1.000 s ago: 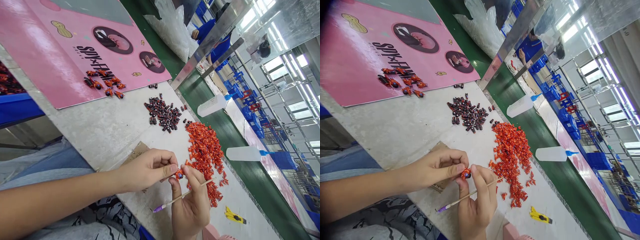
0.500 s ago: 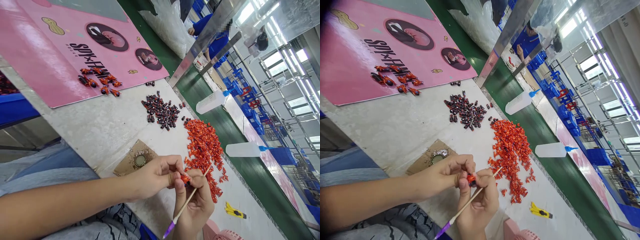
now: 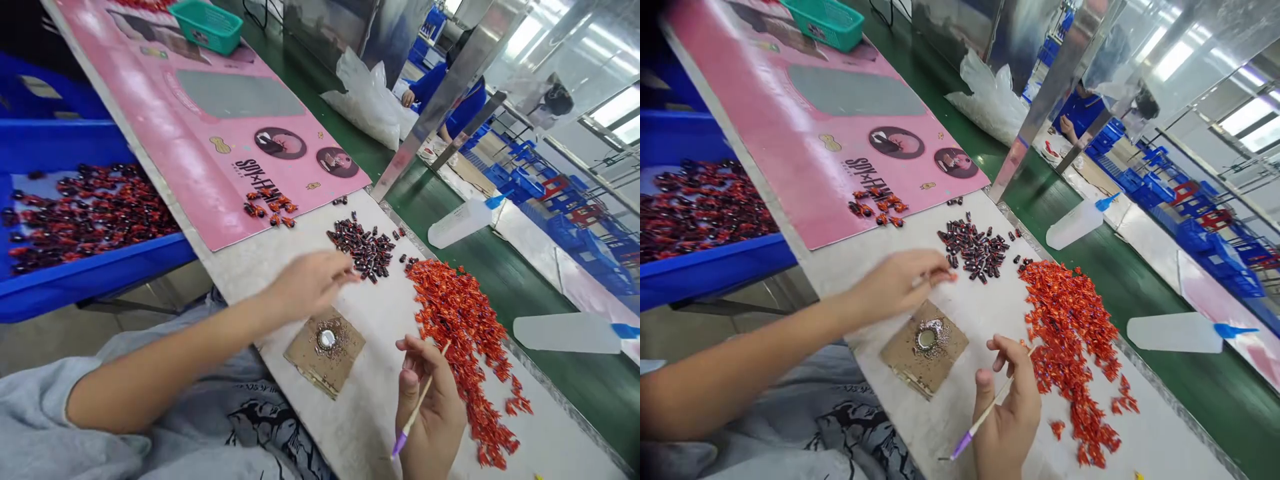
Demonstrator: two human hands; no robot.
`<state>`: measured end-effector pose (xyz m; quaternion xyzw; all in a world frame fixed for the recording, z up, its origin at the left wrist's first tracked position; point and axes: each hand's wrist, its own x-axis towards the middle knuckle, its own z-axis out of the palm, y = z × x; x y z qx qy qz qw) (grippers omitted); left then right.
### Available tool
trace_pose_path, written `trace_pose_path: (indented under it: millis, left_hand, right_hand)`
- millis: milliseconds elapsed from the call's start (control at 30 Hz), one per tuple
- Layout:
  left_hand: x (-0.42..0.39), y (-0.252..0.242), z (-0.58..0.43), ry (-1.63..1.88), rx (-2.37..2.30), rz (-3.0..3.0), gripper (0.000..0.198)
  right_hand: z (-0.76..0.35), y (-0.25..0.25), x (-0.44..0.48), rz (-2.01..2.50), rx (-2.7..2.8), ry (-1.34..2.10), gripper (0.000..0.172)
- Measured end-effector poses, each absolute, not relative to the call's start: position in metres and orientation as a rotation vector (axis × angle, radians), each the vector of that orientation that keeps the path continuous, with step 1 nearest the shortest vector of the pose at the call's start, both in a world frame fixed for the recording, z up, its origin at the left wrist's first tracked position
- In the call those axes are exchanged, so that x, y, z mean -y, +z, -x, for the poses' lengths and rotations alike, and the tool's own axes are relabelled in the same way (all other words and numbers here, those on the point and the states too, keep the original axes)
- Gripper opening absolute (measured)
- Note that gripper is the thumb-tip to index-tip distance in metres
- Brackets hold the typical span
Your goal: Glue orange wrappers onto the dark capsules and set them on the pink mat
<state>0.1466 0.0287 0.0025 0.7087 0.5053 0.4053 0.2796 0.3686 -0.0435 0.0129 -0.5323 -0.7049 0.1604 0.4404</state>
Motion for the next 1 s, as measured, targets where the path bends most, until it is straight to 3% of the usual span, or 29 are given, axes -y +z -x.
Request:
trace_pose_path:
  millis: [67, 167, 400, 600, 733, 1000]
  left_hand:
    - [-0.045, -0.004, -0.11, 0.982, -1.83, -2.071, 0.022]
    - [-0.065, -0.015, -0.069, 0.778, -2.189, -2.053, 0.027]
    - [-0.083, -0.026, -0.059, 0.849, -2.116, -2.167, 0.033]
    - [-0.077, -0.025, -0.109, 0.611, -1.556, -2.511, 0.03]
    - [-0.086, -0.027, -0.122, 0.521, -1.712, -2.51, 0.043]
    - [-0.101, -0.039, -0.113, 0.535, -1.735, -2.373, 0.026]
  right_hand:
    - [-0.368, 0.009, 0.044, 1.378, 1.707, 0.464, 0.033]
    - [-0.366, 0.002, 0.045, 1.472, 1.609, 0.557, 0.043]
    - [-0.366, -0.011, 0.033, 1.478, 1.547, 0.753, 0.07]
    - [-0.353, -0.017, 0.03, 1.475, 1.269, 1.031, 0.049]
    - [-0.341, -0.022, 0.031, 1.353, 1.216, 1.293, 0.041]
    - [-0.332, -0.025, 0.034, 1.379, 1.21, 1.381, 0.042]
